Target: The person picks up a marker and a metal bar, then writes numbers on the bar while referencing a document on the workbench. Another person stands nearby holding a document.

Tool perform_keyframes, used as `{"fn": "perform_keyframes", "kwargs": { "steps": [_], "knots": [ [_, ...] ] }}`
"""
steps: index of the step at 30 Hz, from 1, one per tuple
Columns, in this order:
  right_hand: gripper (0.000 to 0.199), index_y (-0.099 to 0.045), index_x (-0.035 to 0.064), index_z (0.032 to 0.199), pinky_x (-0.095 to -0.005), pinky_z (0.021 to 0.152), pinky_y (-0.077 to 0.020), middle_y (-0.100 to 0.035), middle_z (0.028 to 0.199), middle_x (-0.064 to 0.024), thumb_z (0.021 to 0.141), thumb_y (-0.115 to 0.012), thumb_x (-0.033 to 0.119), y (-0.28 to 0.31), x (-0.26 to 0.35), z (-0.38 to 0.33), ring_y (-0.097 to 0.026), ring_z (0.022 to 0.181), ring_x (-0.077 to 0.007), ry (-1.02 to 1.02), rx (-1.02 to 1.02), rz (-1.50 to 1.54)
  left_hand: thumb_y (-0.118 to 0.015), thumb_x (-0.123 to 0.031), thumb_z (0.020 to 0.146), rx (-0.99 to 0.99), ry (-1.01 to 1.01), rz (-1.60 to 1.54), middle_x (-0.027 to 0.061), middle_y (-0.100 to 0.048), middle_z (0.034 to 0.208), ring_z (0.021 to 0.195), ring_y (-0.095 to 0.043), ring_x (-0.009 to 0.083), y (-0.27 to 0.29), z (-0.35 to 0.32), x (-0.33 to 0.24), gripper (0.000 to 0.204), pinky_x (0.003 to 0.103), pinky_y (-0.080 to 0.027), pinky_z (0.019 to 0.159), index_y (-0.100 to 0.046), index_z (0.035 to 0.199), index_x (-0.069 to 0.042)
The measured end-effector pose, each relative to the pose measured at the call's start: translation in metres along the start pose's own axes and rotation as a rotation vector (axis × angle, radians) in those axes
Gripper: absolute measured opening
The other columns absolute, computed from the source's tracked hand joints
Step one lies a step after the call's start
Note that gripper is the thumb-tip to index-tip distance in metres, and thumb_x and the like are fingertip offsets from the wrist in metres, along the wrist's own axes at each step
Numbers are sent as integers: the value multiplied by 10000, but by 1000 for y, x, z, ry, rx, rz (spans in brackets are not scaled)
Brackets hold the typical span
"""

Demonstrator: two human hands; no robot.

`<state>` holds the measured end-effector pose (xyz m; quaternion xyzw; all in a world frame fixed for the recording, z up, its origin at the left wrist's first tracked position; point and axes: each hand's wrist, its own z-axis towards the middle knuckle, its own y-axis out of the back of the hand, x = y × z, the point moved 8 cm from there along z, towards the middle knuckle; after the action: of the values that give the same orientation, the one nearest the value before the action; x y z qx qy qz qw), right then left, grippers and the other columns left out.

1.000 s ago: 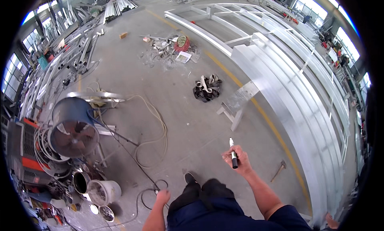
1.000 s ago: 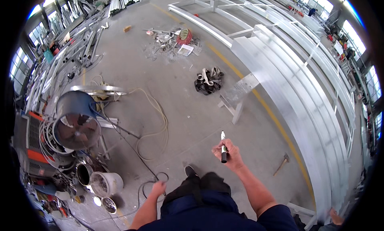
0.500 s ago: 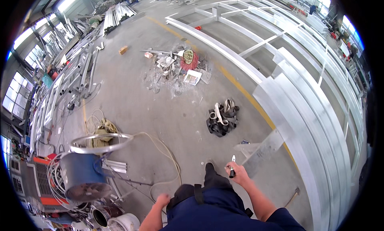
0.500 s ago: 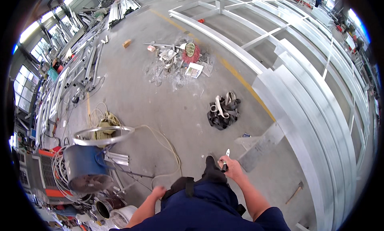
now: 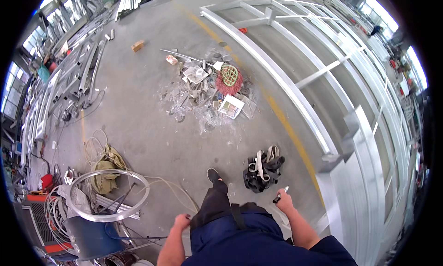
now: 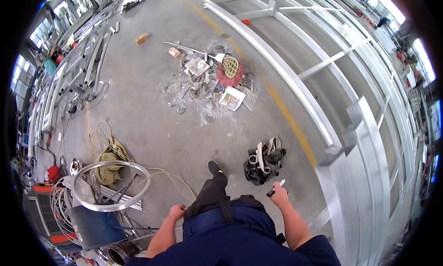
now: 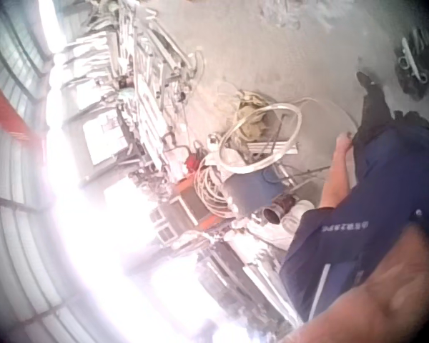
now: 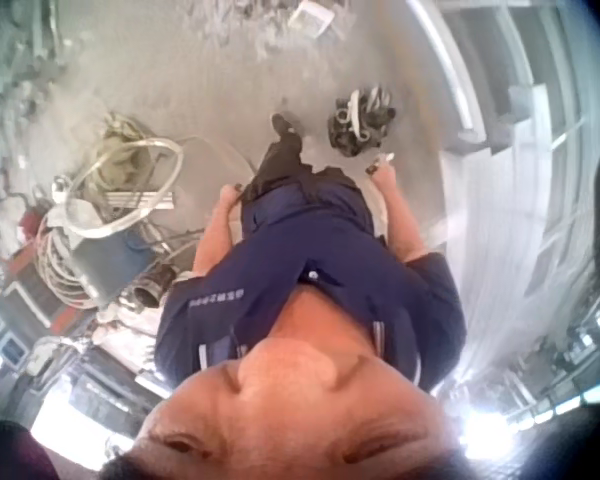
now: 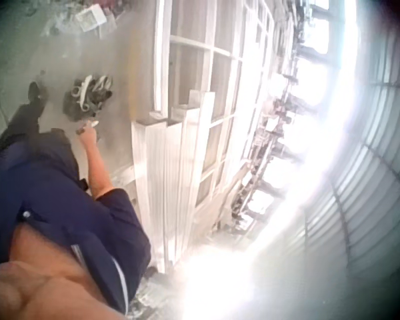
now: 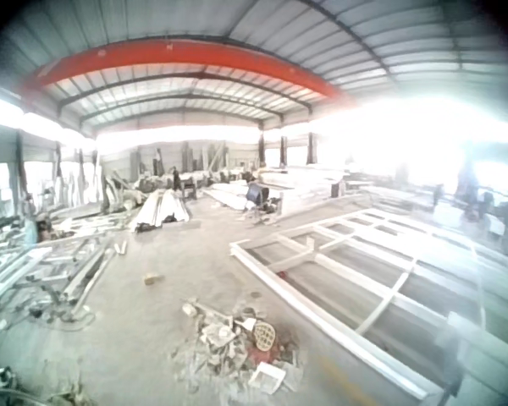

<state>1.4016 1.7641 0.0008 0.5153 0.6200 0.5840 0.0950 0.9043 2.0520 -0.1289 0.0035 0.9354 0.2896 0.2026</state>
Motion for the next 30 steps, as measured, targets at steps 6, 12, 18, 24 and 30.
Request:
{"fn": "perform_keyframes", "kwargs": {
  "steps": [6, 12, 18, 24, 30],
  "knots": [
    [378, -528, 128, 1035, -528, 700, -527, -669, 773, -221, 789, -813, 151, 27, 16, 119, -675, 779, -470, -167, -169, 61, -610, -332, 914, -292, 17, -124, 206, -760, 984, 968, -719, 408, 236, 121, -83, 346, 489, -558, 888, -772, 1035, -51],
    [414, -475, 136, 1040, -461, 643, -534, -606, 708, -135, 817, -824, 147, 8, 47, 251, -684, 680, -326, -285, -126, 218, -626, -323, 932, -314, -75, -260, 210, -759, 995, 964, -720, 407, 350, 229, -211, 342, 484, -560, 872, -754, 1080, -42],
    [416, -489, 151, 1100, -536, 723, -521, -673, 810, -228, 834, -805, 199, -21, 113, 414, -675, 820, -485, -200, -78, 159, -627, -343, 939, -132, 11, -98, 199, -759, 979, 971, -721, 401, 329, 300, -256, 334, 491, -567, 887, -756, 1077, -69],
    [364, -475, 118, 1081, -517, 742, -520, -677, 856, -194, 863, -765, 129, -18, 214, 558, -676, 840, -456, -154, 33, 346, -616, -341, 944, -76, 134, 128, 217, -753, 988, 998, -718, 411, 391, 360, -315, 327, 510, -564, 892, -753, 1068, -72],
    [396, -504, 122, 1087, -482, 736, -514, -630, 890, -139, 826, -802, 116, -111, 228, 607, -637, 828, -397, -96, 133, 136, -632, -292, 941, -12, 252, -307, 192, -753, 950, 949, -724, 386, 427, 530, -336, 274, 464, -561, 853, -744, 1038, -61]
  ]
}}
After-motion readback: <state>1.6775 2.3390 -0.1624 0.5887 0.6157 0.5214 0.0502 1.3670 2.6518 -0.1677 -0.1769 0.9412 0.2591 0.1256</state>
